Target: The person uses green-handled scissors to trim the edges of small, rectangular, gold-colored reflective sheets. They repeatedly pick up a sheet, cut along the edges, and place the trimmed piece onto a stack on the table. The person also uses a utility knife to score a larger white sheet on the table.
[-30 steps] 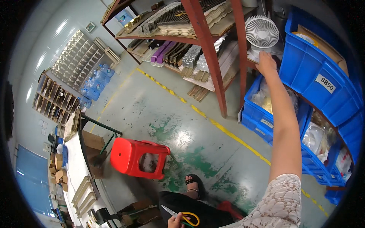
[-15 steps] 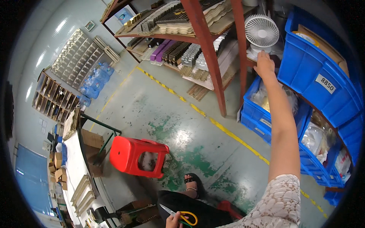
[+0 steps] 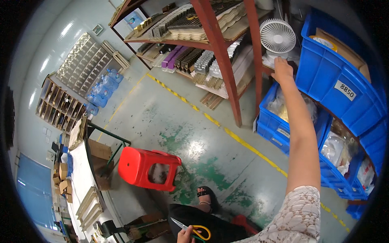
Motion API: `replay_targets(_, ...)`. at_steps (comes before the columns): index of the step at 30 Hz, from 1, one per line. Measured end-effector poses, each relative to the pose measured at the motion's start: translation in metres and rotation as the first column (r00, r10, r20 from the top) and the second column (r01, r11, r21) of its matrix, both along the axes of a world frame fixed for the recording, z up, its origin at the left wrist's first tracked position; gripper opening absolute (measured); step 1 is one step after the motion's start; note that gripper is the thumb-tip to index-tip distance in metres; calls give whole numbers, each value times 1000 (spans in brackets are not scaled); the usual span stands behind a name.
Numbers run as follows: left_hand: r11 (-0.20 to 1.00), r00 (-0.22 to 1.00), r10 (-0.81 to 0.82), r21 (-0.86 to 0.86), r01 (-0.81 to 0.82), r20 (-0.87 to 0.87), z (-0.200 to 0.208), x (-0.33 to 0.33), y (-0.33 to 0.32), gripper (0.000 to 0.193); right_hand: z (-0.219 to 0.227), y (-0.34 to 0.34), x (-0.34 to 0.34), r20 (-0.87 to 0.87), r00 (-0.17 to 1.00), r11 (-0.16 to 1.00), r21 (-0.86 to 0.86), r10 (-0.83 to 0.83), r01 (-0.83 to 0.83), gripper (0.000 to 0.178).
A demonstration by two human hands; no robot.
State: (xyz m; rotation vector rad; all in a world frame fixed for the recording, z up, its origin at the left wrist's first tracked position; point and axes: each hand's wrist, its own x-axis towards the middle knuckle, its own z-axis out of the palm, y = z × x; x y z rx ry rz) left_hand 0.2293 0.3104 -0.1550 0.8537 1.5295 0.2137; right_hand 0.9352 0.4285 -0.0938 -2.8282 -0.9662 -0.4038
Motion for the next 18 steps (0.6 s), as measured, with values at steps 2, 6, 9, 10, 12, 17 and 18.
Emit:
replay_targets(2, 1000, 999, 22, 9, -22, 44, 6, 6, 0, 29, 2, -2, -1, -6, 1000, 1000, -11, -7, 7, 69)
replay_targets(6, 1000, 997, -10, 31, 7, 81, 14, 6, -1, 29, -3, 1, -3, -59, 998, 999, -29, -26, 24, 75)
replay_targets(9, 1000, 992, 8, 26, -11, 128, 26, 14, 0, 30, -3, -2, 3, -72, 997, 999, -21, -31, 30, 77)
replay_targets(10, 999, 992, 10, 29, -14, 129, 26, 14, 1, 30, -3, -4, 4, -75, 997, 999, -17, -32, 31, 77)
replay_targets(12, 999, 992, 23, 29, -27, 125, 25, 13, 0, 30, -5, -5, -2, -35, 999, 999, 40, -7, 9, 72)
replay_targets(17, 1000, 998, -11, 21, 9, 70, -1, -1, -1, 41, -73, -3, -93, 288, 925, 796, 483, 249, -364, 35)
replay_targets(18, 997, 994, -55, -52, 60, 90, -6, -17, -3, 37, -97, -8, -144, 181, 897, 734, 522, 403, -434, 31)
